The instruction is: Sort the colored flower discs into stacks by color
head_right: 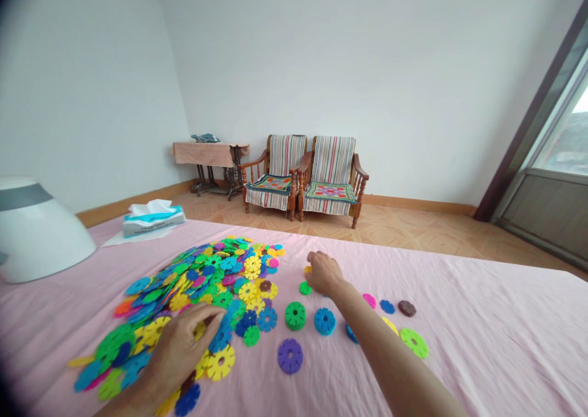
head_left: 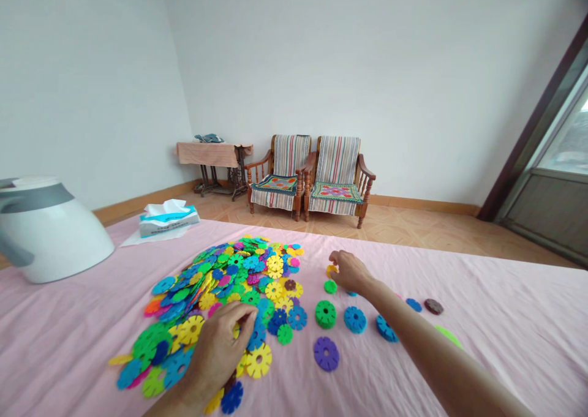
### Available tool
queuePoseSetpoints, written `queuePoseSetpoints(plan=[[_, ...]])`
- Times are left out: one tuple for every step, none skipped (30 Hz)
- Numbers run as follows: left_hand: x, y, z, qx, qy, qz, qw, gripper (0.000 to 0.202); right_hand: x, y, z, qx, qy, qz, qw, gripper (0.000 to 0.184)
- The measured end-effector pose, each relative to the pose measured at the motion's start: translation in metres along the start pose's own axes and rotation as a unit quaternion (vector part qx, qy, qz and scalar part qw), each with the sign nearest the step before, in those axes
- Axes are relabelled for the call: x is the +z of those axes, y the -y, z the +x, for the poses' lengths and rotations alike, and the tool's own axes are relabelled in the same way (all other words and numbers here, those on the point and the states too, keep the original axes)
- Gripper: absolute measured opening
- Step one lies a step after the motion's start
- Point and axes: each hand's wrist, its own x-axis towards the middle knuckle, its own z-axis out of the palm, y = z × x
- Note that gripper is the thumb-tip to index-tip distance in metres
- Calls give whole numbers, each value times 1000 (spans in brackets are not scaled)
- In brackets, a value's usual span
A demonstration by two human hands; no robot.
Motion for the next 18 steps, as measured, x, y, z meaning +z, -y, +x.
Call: queuePoseSetpoints(plan=[[0, 0, 0, 0, 1, 0, 1000, 24, -4, 0, 1, 2, -14, 12, 1000, 26], [0, -1, 1, 0, 1, 0, 1000, 25, -10, 1, 1, 4, -31, 25, 999, 27], [0, -1, 1, 1, 1, -1, 1000, 25, -17, 2, 1, 7, -51, 38, 998, 26], [-1, -2, 2, 1, 1, -2, 1000, 26, -24, 3, 1, 9, -73, 51, 996, 25], [-1, -3, 2, 1, 1, -3, 1000, 27, -31, 6, 0, 10, -95, 64, 993, 23], [-1, -3, 2, 2, 0, -4, 1000, 27, -38, 9, -1, 9, -116, 76, 990, 22], [-1, -3, 2, 1, -2, -5, 1000, 27, -44, 14, -4, 5, -134, 87, 987, 20], [-1, -3, 2, 0, -2, -6, 1000, 27, -48, 19, -9, -1, -147, 97, 984, 19], [-1, -3, 1, -1, -1, -6, 1000, 26, -49, 25, -14, -10, -156, 104, 982, 17], [-1, -2, 1, -1, 0, -7, 1000, 24, -49, 32, -21, -22, -159, 113, 981, 16], [-1, -2, 1, -2, 1, -9, 1000, 23, -47, 39, -29, -37, -157, 123, 979, 14], [-2, -2, 0, -3, 2, -10, 1000, 23, -43, 47, -37, -54, -150, 131, 978, 13], [-2, -3, 0, -3, 2, -13, 1000, 22, -37, 55, -46, -75, -137, 143, 977, 12], [-3, -3, 1, -3, 3, -14, 1000, 23, -31, 63, -56, -95, -120, 148, 977, 13], [-3, -4, 1, -3, 4, -16, 1000, 23, -25, 71, -65, -112, -97, 145, 978, 14], [-3, -5, 2, -4, 6, -17, 1000, 24, -18, 79, -74, -128, -70, 138, 980, 15], [-4, -5, 2, -5, 9, -18, 1000, 24, -12, 87, -82, -142, -40, 125, 981, 15], [-4, -5, 3, -6, 11, -18, 1000, 25, -6, 94, -89, -145, -14, 107, 984, 15]])
